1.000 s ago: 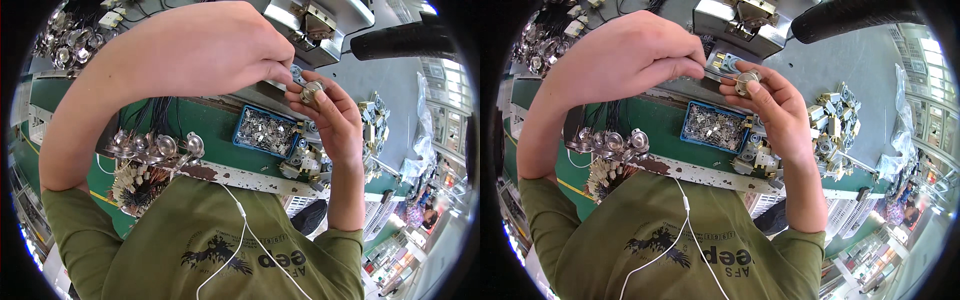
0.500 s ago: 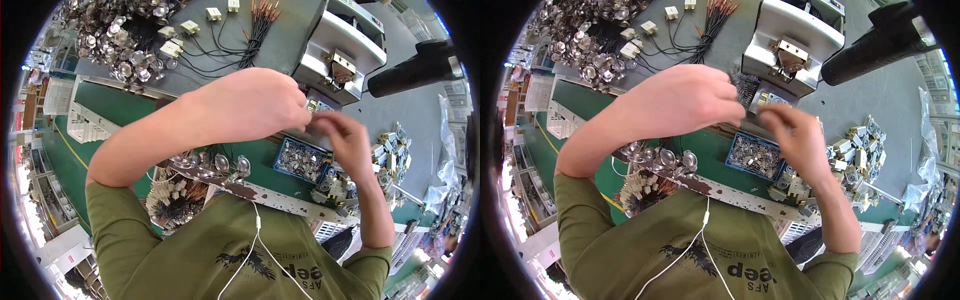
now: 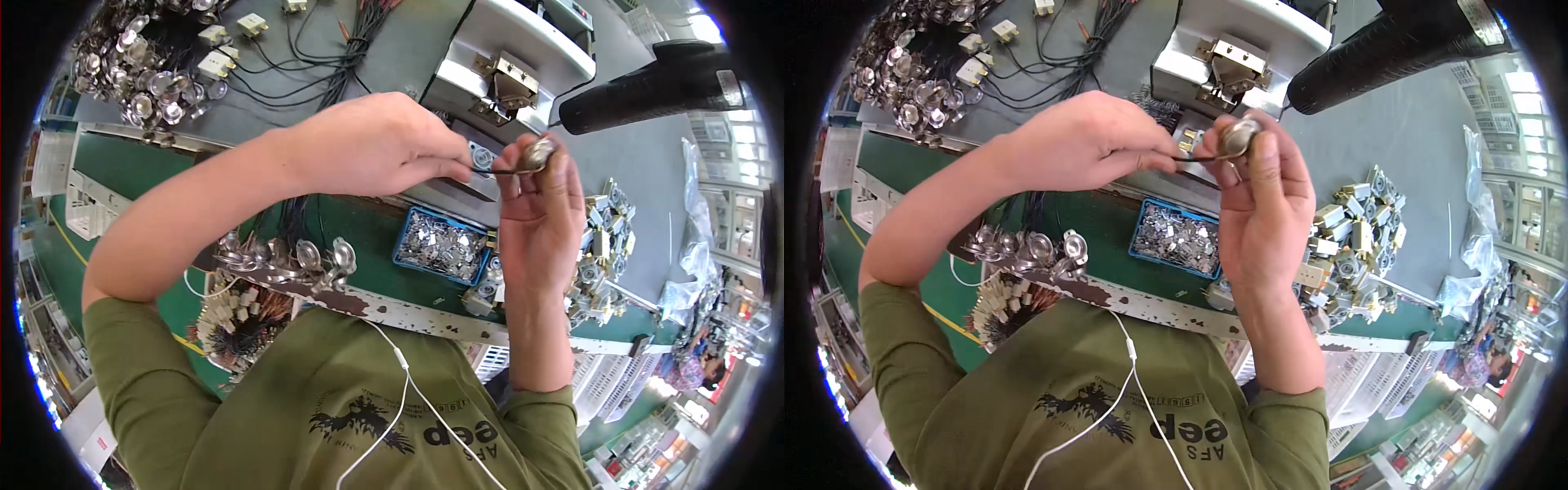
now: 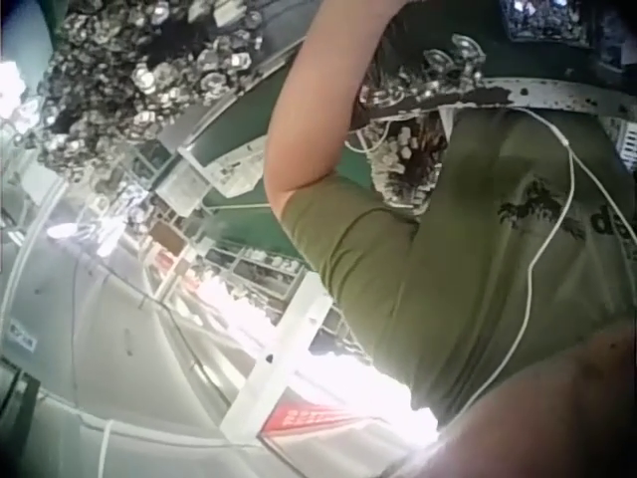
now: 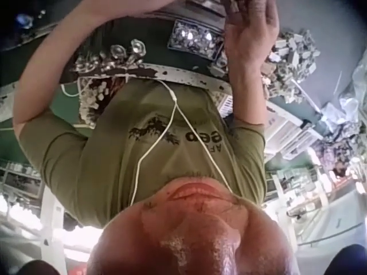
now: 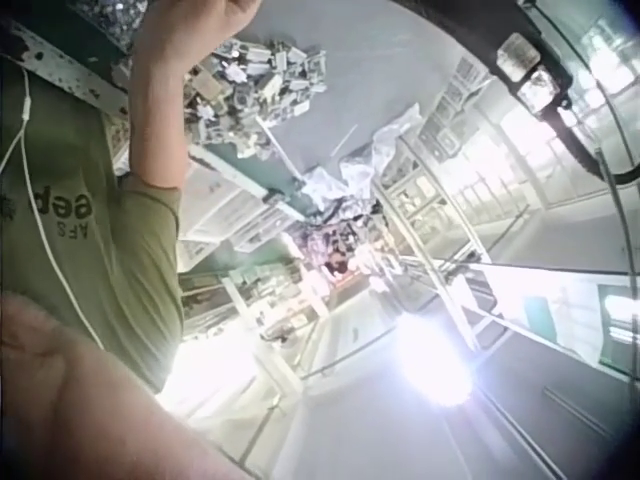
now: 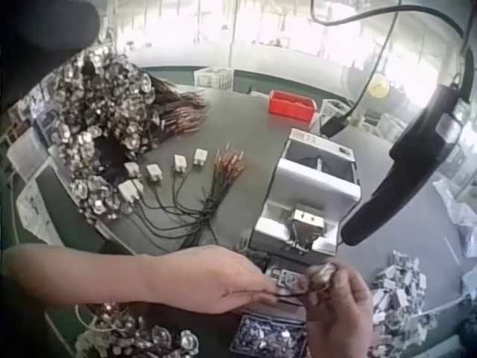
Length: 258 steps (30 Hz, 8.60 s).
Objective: Assembling electronic components and securing them with a power tool on a factory assembly line.
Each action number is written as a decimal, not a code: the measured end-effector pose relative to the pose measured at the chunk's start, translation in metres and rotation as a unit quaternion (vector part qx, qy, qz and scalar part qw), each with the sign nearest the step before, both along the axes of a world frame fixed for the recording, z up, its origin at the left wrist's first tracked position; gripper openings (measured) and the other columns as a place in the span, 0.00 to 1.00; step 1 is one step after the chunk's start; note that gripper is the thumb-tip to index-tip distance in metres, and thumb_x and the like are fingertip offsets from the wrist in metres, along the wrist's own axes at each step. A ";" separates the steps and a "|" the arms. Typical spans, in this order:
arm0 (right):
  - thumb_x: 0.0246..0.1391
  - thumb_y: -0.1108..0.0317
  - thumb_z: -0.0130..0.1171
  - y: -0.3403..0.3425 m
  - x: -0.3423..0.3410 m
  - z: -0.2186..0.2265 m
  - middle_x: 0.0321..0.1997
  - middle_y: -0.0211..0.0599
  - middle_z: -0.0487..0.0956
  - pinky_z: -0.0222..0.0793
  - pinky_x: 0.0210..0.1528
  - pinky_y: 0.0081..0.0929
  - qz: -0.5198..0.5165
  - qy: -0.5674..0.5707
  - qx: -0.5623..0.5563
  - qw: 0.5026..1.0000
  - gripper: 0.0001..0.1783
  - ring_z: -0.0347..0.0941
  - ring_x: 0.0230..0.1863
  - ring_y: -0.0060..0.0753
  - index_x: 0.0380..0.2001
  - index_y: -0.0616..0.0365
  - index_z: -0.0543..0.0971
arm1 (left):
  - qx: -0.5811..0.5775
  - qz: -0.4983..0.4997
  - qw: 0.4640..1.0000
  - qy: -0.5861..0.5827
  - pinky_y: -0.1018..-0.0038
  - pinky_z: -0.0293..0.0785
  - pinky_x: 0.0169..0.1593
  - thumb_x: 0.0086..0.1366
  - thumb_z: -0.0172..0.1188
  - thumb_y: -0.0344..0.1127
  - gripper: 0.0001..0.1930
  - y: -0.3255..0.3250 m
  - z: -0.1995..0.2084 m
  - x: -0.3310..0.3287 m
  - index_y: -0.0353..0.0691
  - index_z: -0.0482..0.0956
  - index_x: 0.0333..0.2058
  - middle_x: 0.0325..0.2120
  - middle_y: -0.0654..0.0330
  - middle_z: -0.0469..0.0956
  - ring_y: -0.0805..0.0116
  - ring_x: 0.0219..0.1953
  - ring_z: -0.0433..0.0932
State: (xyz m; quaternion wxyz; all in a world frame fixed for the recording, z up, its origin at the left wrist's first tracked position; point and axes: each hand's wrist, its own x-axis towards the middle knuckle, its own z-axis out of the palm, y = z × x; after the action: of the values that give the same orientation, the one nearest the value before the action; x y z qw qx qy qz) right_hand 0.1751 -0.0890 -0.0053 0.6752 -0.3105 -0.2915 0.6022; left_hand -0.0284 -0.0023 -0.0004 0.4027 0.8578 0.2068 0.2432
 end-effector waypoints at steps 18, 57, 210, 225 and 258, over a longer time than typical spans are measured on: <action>0.63 0.76 0.65 -0.018 0.026 0.007 0.43 0.36 0.85 0.78 0.48 0.22 0.102 -0.440 -0.036 0.892 0.21 0.81 0.42 0.22 0.58 0.65 0.79 | 0.266 0.017 0.954 0.135 0.64 0.79 0.41 0.64 0.65 0.43 0.12 -0.013 -0.002 -0.003 0.41 0.78 0.32 0.27 0.61 0.79 0.59 0.36 0.82; 0.62 0.63 0.67 0.078 0.040 0.094 0.29 0.38 0.80 0.73 0.31 0.23 -0.259 -0.437 0.298 0.808 0.15 0.77 0.26 0.27 0.42 0.65 0.77 | 0.068 0.017 0.960 0.272 0.54 0.78 0.43 0.69 0.61 0.45 0.17 0.029 -0.011 0.034 0.58 0.80 0.55 0.31 0.54 0.84 0.49 0.37 0.83; 0.64 0.66 0.64 0.016 0.121 0.050 0.31 0.46 0.82 0.76 0.30 0.25 -0.191 -0.412 0.173 0.874 0.17 0.78 0.26 0.29 0.46 0.74 0.79 | 0.223 0.159 0.928 0.254 0.67 0.78 0.42 0.65 0.67 0.37 0.13 0.039 0.036 -0.016 0.40 0.83 0.46 0.35 0.55 0.84 0.60 0.36 0.83; 0.63 0.68 0.63 0.034 0.073 0.090 0.30 0.48 0.81 0.78 0.30 0.30 -0.228 -0.320 0.316 0.863 0.17 0.78 0.27 0.32 0.46 0.76 0.78 | 0.340 -0.181 0.894 0.228 0.71 0.68 0.36 0.55 0.62 0.36 0.04 -0.065 -0.039 0.050 0.48 0.83 0.24 0.23 0.68 0.81 0.68 0.31 0.81; 0.62 0.73 0.64 0.102 -0.014 0.093 0.29 0.37 0.79 0.71 0.22 0.21 -0.255 -0.370 0.261 0.855 0.11 0.74 0.20 0.23 0.44 0.66 0.75 | 0.181 -0.127 0.961 0.168 0.60 0.82 0.41 0.57 0.62 0.30 0.07 -0.026 0.007 0.031 0.35 0.81 0.34 0.31 0.52 0.81 0.52 0.37 0.84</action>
State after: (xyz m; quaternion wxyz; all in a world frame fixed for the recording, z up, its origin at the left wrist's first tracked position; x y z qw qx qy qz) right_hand 0.1616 0.0133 0.0880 0.7038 -0.3859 -0.5769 0.1516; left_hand 0.0030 -0.0286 0.0070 0.2276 0.9642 0.1129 0.0757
